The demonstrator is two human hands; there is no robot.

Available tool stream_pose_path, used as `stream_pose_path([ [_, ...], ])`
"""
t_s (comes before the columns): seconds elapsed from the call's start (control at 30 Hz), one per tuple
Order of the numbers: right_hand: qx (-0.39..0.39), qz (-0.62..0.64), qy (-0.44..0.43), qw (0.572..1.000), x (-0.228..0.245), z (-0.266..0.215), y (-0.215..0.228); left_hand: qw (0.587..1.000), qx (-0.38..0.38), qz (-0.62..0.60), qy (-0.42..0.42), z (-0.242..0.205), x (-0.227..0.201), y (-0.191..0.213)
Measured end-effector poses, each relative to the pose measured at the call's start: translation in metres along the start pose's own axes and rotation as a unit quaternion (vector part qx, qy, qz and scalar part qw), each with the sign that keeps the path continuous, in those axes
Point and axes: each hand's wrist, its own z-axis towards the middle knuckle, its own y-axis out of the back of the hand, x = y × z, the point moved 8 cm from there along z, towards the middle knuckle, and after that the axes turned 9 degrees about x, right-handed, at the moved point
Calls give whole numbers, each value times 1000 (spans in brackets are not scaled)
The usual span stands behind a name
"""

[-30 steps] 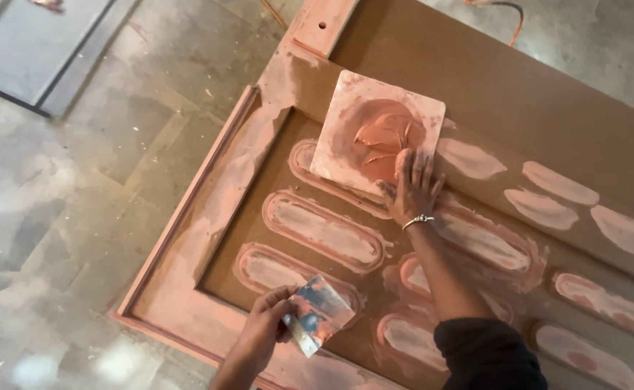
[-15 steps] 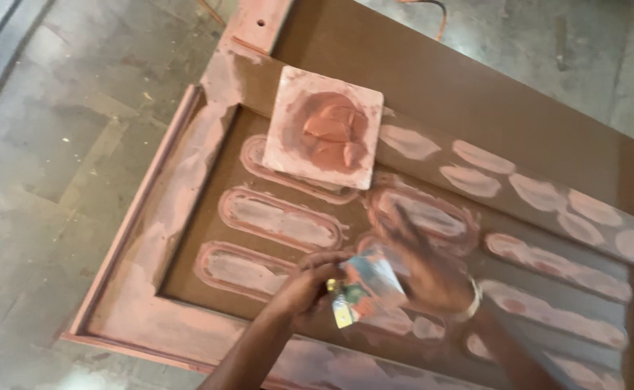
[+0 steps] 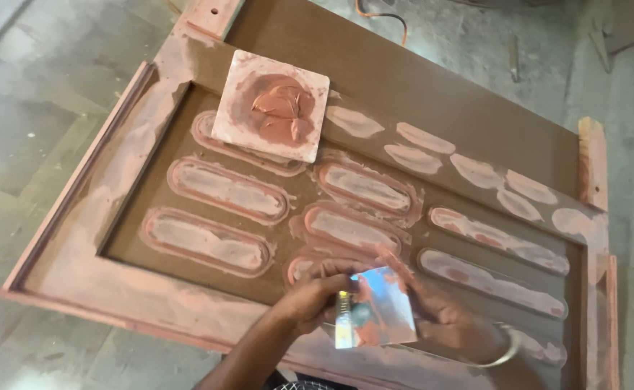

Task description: The person uses a putty knife to scoop a pinkish filler paste from a square tile and applies it into recessed oval indentations on a large wooden board. They spread the filler across the indentations and smooth the surface with their fingers, repeating the process across multiple sections of the board.

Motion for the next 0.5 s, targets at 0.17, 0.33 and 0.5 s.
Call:
stream_pose_path([
  [0.17,39,162,34,985,-33,-73,-4,983,93,-56,-148,-1,32,-30],
  [0.33,-16,-248,25,968,-38,-109,-4,996,-62,39,-49,-8,95,0],
  [0.5,39,-347,7,937,-70,-81,-20,990,-25,-28,-134,-27,106,19],
])
